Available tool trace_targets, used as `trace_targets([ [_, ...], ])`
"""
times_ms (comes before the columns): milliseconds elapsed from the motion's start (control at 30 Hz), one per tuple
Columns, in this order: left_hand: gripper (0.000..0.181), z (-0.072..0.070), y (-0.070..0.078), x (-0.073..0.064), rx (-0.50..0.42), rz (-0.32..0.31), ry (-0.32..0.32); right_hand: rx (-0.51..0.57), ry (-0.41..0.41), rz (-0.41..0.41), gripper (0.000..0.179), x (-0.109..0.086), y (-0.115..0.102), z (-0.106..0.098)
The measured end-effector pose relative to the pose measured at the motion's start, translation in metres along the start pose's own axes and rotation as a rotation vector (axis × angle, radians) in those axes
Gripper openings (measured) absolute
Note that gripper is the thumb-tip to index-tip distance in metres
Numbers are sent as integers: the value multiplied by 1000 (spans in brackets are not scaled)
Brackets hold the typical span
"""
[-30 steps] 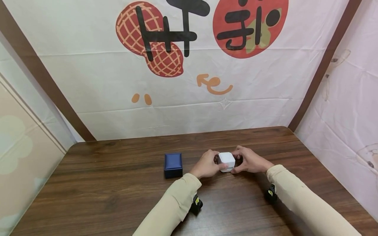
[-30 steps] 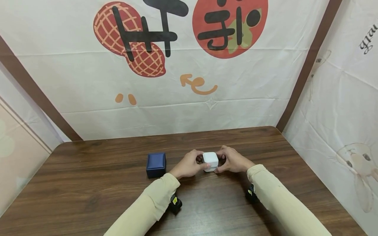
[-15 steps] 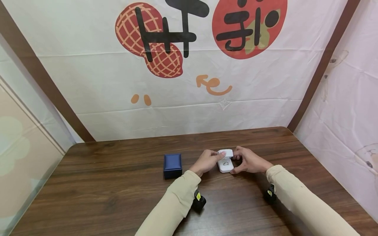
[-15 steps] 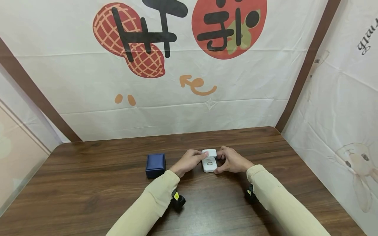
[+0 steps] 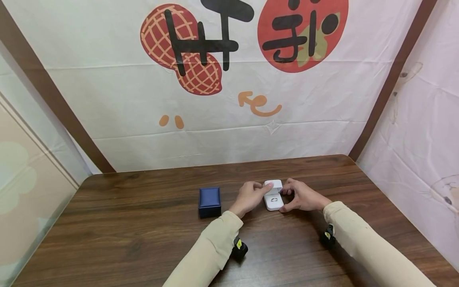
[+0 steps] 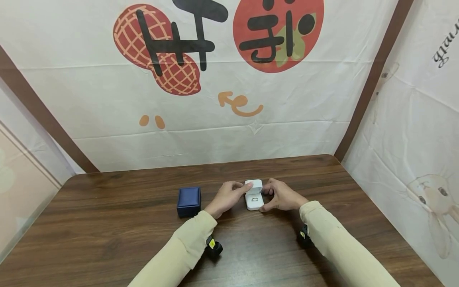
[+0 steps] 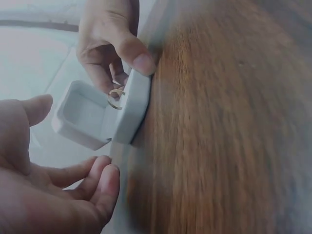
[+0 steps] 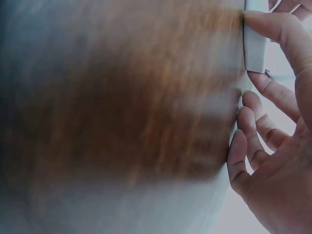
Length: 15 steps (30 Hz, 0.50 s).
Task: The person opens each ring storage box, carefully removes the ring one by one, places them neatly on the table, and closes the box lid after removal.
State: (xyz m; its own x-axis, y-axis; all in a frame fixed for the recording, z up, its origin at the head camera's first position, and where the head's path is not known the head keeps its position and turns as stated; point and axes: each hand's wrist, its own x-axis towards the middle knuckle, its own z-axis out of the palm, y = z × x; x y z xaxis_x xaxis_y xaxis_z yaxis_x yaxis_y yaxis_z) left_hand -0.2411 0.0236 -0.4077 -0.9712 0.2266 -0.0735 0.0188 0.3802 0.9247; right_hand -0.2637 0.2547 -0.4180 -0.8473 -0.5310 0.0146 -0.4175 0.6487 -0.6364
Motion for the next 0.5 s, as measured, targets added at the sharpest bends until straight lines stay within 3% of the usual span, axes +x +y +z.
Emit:
trace_targets([
  [267, 40, -9, -5, -15, 77, 157, 55, 16, 2, 6, 46, -1, -2, 1],
  [500, 21, 1, -11, -14, 107, 185, 67, 0, 3, 12, 48, -1, -2, 1],
])
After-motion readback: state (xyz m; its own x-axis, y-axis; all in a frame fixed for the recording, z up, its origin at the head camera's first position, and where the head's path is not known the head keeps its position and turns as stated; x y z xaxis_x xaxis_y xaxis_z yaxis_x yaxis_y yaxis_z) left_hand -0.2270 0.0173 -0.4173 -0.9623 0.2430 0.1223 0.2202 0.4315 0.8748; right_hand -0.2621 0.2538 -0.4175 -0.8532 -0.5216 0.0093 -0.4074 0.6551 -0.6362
